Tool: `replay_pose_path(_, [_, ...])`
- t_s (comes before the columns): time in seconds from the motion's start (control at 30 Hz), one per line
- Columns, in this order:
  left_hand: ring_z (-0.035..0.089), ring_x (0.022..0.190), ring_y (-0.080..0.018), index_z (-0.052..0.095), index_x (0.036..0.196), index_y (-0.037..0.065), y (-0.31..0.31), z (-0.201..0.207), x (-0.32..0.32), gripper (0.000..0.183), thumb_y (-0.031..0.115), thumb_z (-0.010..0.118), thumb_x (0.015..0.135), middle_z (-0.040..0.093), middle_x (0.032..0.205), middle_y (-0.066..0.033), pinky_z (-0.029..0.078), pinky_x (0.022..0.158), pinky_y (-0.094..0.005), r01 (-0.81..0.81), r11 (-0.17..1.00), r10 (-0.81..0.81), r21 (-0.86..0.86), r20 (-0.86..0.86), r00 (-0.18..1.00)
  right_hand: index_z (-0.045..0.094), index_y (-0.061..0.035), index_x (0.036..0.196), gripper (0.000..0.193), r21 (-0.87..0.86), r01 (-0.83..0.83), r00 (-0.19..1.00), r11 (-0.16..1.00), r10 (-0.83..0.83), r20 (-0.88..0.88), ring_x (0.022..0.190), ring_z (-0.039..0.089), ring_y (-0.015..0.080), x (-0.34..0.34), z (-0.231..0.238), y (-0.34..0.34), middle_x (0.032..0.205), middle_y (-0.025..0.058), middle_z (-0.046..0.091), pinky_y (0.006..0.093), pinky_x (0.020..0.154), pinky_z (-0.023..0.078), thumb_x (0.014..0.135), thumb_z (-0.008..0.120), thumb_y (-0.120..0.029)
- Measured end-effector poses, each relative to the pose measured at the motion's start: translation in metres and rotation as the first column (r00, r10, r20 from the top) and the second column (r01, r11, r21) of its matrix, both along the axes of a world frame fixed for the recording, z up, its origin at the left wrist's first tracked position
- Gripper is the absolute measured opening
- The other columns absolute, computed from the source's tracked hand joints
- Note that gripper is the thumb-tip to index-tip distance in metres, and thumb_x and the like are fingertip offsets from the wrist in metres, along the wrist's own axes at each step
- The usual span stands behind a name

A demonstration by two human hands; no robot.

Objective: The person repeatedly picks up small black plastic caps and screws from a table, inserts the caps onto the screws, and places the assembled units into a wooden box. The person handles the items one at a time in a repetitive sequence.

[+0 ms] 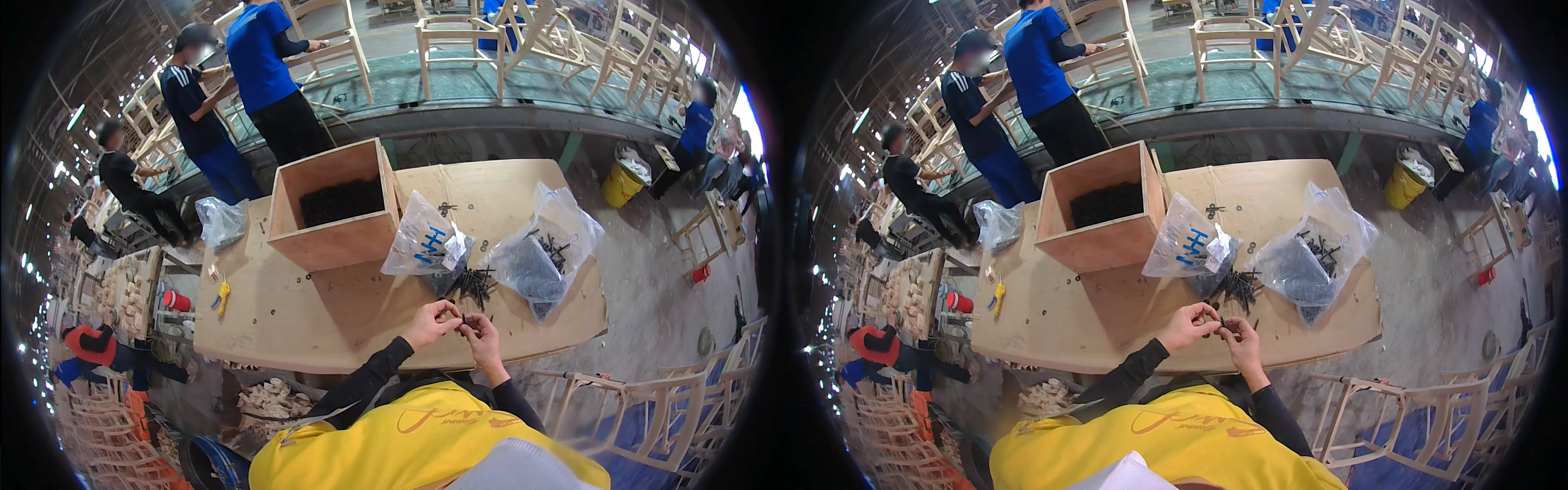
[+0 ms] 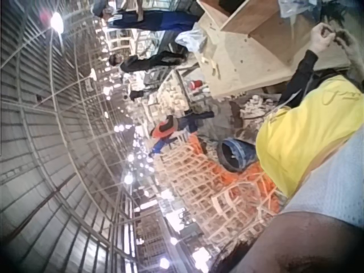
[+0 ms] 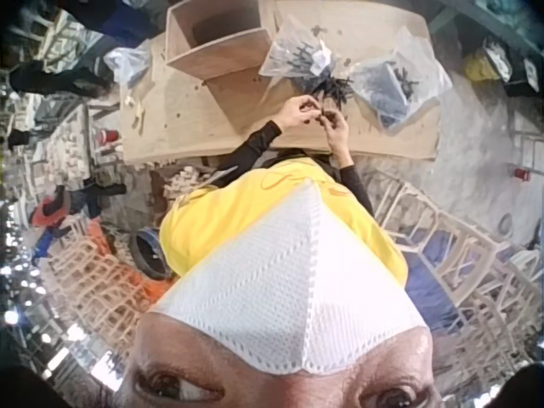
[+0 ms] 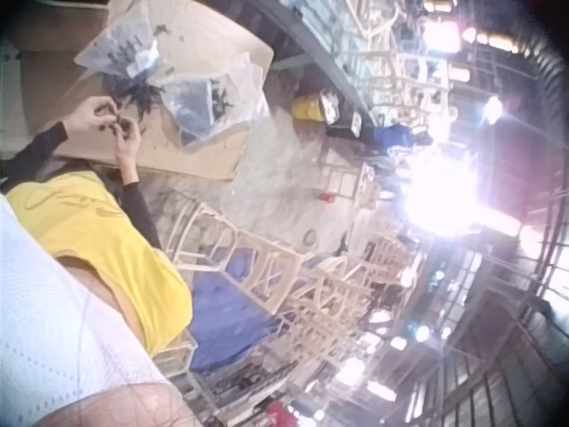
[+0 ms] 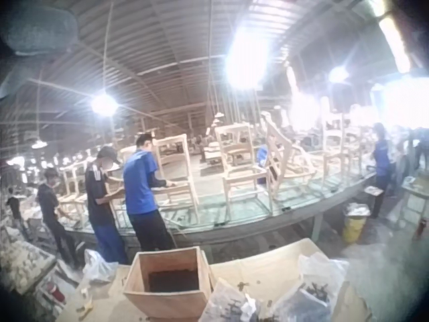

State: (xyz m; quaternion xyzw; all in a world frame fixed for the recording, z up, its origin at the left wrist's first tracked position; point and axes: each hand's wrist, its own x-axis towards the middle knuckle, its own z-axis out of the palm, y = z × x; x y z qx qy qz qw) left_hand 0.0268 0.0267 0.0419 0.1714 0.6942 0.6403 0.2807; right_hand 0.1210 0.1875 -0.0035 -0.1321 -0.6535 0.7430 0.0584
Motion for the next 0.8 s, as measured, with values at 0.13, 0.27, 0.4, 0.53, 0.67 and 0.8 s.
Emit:
replay_pose_path(0.13, [0.038, 0.055, -0.0034, 0.072, 0.097, 0.003, -0.006, 0.009, -0.012, 0.018, 0.016, 0.077, 0.086, 0.046, 0.061, 0.0072, 0.036, 0.051, -0.0244, 0.087, 0.988, -0.087, -0.129, 0.007, 0.996, 0.06, -0.0017, 0.114, 0.021, 0.017, -0.008, 0.999, 1.0, 0.009, -0.033, 0.087, 0.069, 0.0114, 0.001, 0.0, -0.002, 0.096, 0.0052, 0.072, 0.0243, 0.071, 0.052, 0.095, 0.067, -0.006])
replay_pose_path(0.27, [0.051, 0.057, -0.0074, 0.072, 0.089, 0.003, -0.016, 0.034, -0.027, 0.018, 0.019, 0.078, 0.083, 0.054, 0.061, 0.0016, 0.043, 0.054, -0.027, 0.07, 0.965, -0.135, -0.251, -0.254, 0.958, 0.061, -0.0025, 0.114, 0.019, -0.026, 0.092, 0.996, 0.995, -0.092, -0.002, 0.086, 0.068, 0.0105, -0.002, 0.005, -0.006, 0.098, 0.0047, 0.073, 0.025, 0.07, 0.051, 0.096, 0.066, -0.009])
replay_pose_path(0.4, [0.059, 0.06, -0.0158, 0.075, 0.091, 0.004, -0.022, 0.125, -0.061, 0.018, 0.019, 0.078, 0.082, 0.069, 0.074, -0.0077, 0.047, 0.057, -0.0316, -0.212, 0.954, -0.005, -0.214, -0.714, 0.7, 0.059, -0.0033, 0.115, 0.017, -0.065, 0.152, 0.988, 0.986, -0.152, 0.001, 0.085, 0.067, 0.0087, -0.004, 0.006, 0.011, 0.101, 0.0044, 0.074, 0.0212, 0.066, 0.049, 0.1, 0.06, -0.01])
replay_pose_path(0.53, [0.049, 0.058, -0.0079, 0.076, 0.09, 0.002, -0.041, 0.181, -0.092, 0.017, 0.017, 0.079, 0.082, 0.06, 0.067, -0.0028, 0.04, 0.053, -0.0265, -0.196, 0.961, 0.014, -0.195, -0.674, 0.739, 0.058, -0.0029, 0.115, 0.017, -0.056, 0.171, 0.985, 0.984, -0.171, 0.004, 0.084, 0.067, 0.0081, -0.005, 0.008, 0.017, 0.101, 0.0045, 0.074, 0.0212, 0.066, 0.049, 0.1, 0.059, -0.01])
replay_pose_path(0.67, [0.04, 0.059, -0.0038, 0.076, 0.09, 0.001, -0.043, 0.206, -0.104, 0.015, 0.014, 0.08, 0.082, 0.052, 0.064, 0.0009, 0.034, 0.052, -0.0237, -0.21, 0.954, 0.009, -0.216, -0.675, 0.738, 0.058, -0.0028, 0.117, 0.017, -0.043, 0.181, 0.983, 0.983, -0.18, 0.029, 0.085, 0.067, 0.0087, -0.001, 0.013, 0.016, 0.101, 0.0044, 0.073, 0.0211, 0.065, 0.049, 0.101, 0.058, -0.01])
replay_pose_path(0.8, [0.038, 0.053, -0.0011, 0.076, 0.087, 0.002, -0.065, 0.213, -0.137, 0.014, 0.015, 0.077, 0.085, 0.048, 0.056, 0.0056, 0.032, 0.049, -0.0236, -0.33, 0.935, 0.125, -0.129, -0.751, 0.648, 0.059, -0.0034, 0.116, 0.017, -0.043, 0.16, 0.987, 0.986, -0.16, 0.008, 0.085, 0.068, 0.0092, 0.003, 0.012, 0.009, 0.101, 0.0042, 0.074, 0.0212, 0.066, 0.049, 0.101, 0.059, -0.011])
